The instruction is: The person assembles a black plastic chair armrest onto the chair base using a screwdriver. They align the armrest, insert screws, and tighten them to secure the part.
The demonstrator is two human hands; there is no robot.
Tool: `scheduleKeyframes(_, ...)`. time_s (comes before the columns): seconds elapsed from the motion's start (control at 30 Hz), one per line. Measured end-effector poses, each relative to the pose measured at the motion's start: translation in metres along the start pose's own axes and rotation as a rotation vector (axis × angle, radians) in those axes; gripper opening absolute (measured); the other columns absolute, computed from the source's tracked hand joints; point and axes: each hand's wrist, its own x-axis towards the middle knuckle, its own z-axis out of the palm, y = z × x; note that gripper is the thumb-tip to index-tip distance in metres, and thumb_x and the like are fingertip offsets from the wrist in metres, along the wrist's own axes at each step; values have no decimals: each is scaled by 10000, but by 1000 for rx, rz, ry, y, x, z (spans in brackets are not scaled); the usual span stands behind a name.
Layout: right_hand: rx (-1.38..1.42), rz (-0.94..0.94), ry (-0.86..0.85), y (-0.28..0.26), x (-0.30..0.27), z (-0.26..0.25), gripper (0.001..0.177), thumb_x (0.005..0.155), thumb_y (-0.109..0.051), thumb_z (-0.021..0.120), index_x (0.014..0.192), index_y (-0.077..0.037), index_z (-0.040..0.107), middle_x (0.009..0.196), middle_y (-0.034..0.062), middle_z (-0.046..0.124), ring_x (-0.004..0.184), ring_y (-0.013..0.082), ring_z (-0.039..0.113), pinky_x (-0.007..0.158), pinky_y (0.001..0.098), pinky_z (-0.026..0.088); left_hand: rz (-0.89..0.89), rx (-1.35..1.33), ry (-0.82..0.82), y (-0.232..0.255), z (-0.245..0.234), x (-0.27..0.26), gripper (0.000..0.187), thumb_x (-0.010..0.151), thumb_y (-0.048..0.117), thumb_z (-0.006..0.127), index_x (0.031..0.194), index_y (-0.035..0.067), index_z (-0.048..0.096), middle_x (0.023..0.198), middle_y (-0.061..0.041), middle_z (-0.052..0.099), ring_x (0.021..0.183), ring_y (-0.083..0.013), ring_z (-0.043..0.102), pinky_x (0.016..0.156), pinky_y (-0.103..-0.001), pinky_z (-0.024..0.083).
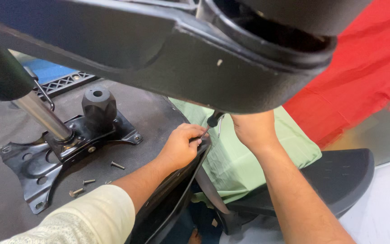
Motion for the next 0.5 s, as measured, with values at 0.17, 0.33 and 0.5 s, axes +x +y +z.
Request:
scheduleKeyframes(0.17, 49, 52, -10, 6, -4, -4, 124, 903, -63, 687, 1003, 8, 704, 946, 93, 745, 890, 217, 714, 789, 352, 565, -74, 2, -23, -3, -1, 2, 91, 805, 28, 710, 875, 31, 768, 1050, -81, 763, 1068, -285, 657, 951, -388, 502)
scheduleKeyframes(0.33, -137, -111, -49, 15, -9, 6, 131, 936, -59, 651, 1041, -4, 708, 1012, 127, 739, 960, 292, 696, 848, 403, 539, -45, 45, 11, -2, 0, 2, 97, 756, 51, 758, 847, 22, 740, 958, -87, 759, 991, -294, 673, 883, -394, 523)
scheduleKeyframes(0.5, -259, -77, -62, 19, -13, 9, 139, 902, -85, 661, 1014, -22, 715, 966, 146, 730, 938, 353, 689, 820, 439, 530, -75, 59, 8, -1, -1, 3, 122, 747, 86, 779, 857, 38, 754, 916, -92, 750, 949, -294, 674, 847, -394, 526)
